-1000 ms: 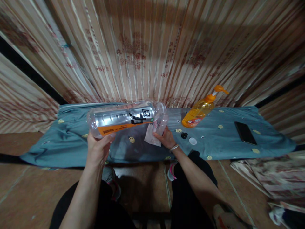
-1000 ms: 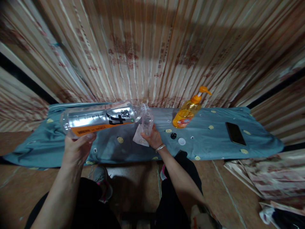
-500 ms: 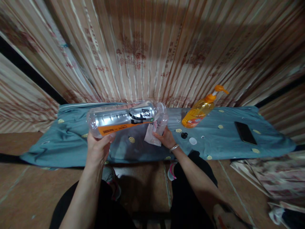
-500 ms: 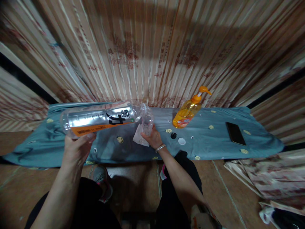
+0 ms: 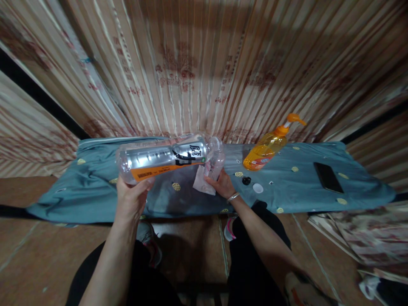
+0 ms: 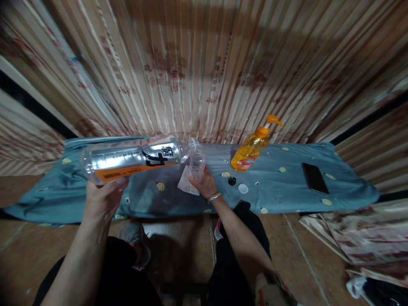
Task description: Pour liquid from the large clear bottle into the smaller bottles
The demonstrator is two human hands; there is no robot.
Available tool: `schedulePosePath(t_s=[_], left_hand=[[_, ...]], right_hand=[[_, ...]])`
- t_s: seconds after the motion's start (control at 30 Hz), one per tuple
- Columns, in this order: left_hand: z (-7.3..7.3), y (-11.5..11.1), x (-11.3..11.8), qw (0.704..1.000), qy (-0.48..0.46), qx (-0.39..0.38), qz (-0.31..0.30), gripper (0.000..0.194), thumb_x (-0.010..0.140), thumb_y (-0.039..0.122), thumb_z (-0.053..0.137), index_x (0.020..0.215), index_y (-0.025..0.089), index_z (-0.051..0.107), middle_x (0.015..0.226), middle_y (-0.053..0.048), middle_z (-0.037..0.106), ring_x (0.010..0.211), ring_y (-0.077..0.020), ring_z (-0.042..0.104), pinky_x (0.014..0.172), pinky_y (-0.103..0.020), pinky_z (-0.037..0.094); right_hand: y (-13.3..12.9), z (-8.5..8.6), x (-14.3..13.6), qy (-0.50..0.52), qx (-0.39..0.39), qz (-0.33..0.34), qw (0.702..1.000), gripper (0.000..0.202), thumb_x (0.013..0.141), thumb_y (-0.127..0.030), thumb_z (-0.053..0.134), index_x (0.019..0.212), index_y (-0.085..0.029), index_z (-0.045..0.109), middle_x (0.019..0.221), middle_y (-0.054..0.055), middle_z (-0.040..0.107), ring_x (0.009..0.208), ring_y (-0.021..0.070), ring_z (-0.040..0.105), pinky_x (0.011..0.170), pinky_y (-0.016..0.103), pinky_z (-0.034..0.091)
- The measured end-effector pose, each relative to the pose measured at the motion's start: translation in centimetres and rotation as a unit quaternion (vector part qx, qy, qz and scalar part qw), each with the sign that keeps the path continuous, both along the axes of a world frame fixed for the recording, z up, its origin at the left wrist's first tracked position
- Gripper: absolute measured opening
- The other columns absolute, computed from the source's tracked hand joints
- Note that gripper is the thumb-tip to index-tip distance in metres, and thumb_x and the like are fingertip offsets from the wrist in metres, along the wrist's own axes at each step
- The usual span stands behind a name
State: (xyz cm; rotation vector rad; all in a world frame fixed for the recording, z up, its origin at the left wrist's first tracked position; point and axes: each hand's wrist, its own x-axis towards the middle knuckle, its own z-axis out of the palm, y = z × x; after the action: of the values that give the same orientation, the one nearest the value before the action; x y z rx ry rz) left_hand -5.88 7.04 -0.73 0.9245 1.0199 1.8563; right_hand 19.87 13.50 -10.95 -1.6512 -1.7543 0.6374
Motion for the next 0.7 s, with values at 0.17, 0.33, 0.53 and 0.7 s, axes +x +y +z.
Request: schedulePosePath(t_s=[0.17, 0.33, 0.53, 0.7], left_hand=[[0.06, -0.02, -0.01, 1.0, -0.001, -0.004, 0.003, 0.045, 0.042, 0.023, 0.098, 0.076, 0.019, 0.068, 0.062, 0.003, 0.058, 0.05, -0.0081, 0.046, 0.041, -0.02, 0.035], [0.09, -0.06, 0.03, 1.0, -0.005, -0.009, 0.006, 0.045, 0.042, 0.019, 0.097, 0.077, 0.018, 0.069, 0.061, 0.002, 0.059, 0.049, -0.0084, 0.046, 0.041, -0.02, 0.035], [-0.13, 0.17, 0.09, 1.0, -0.023, -0.009, 0.018, 0.047, 0.037, 0.021, 0.098, 0.073, 0.017, 0.069, 0.06, 0.003, 0.061, 0.048, -0.0075, 0.047, 0.039, -0.018, 0.036], [0.23, 0.03, 0.29, 1.0, -0.025, -0.005, 0.018, 0.045, 0.037, 0.018, 0.097, 0.074, 0.017, 0.072, 0.06, 0.002, 0.062, 0.048, -0.008, 0.048, 0.04, -0.018, 0.037]], right_hand=[[-0.06, 0.25, -0.04, -0.003, -0.01, 0.001, 1.0, 0.057, 0.082, -0.032, 0.08, 0.13, -0.024, 0.052, 0.124, 0.013, 0.075, 0.113, 0.0317, 0.074, 0.101, 0.047, 0.06], [-0.11, 0.45, -0.05, -0.004, -0.006, 0.001, 1.0, 0.055, 0.082, -0.032, 0.08, 0.13, -0.025, 0.052, 0.123, 0.012, 0.076, 0.112, 0.0304, 0.075, 0.099, 0.044, 0.06], [-0.17, 0.62, -0.05, -0.004, -0.016, 0.008, 1.0, 0.057, 0.083, -0.031, 0.079, 0.132, -0.019, 0.051, 0.125, 0.016, 0.075, 0.115, 0.031, 0.074, 0.1, 0.044, 0.06], [-0.14, 0.61, -0.12, -0.01, -0.017, 0.005, 1.0, 0.054, 0.083, -0.032, 0.079, 0.13, -0.022, 0.053, 0.121, 0.014, 0.076, 0.112, 0.0315, 0.075, 0.098, 0.045, 0.061]])
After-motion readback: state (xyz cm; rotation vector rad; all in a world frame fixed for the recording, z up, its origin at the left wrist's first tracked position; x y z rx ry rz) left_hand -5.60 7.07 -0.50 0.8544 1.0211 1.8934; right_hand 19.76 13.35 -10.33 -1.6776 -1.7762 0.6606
